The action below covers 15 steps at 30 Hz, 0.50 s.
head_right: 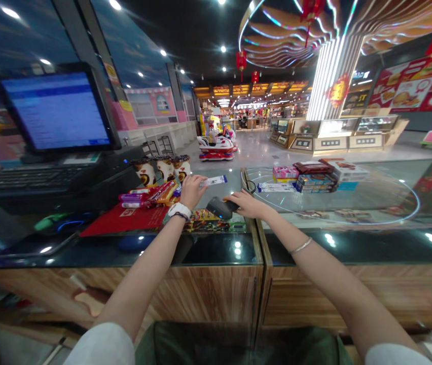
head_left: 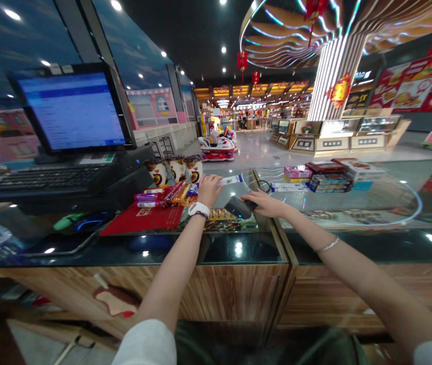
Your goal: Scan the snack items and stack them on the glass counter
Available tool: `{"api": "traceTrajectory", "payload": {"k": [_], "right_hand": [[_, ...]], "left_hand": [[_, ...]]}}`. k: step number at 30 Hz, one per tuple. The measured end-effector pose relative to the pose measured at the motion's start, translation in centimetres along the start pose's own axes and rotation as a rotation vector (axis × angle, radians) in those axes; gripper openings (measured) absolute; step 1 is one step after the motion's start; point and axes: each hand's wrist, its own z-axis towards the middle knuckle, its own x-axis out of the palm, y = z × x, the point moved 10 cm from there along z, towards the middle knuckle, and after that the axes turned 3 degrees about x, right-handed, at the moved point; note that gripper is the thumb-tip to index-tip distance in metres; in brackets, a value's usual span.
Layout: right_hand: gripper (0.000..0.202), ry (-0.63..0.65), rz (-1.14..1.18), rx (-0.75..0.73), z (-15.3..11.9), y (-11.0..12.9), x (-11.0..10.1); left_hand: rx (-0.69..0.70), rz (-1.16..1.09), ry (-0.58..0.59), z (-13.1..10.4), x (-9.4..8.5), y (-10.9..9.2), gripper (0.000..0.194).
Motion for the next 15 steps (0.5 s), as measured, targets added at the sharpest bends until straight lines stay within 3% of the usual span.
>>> {"api": "traceTrajectory", "payload": {"k": [8,15], "right_hand": [[0.064,0.047,0.104,0.017,0.2,-1.3,0.6],[0.069,0.031,0.158,0.002,0.7,-0.6,0.1]], "left_hand": [[0.05,-0.032,0.0,0.3,0.0,-1.3,0.029],[0.086,-0.059,0.01,0.4,-1.0,-3.2,0.029]]}}
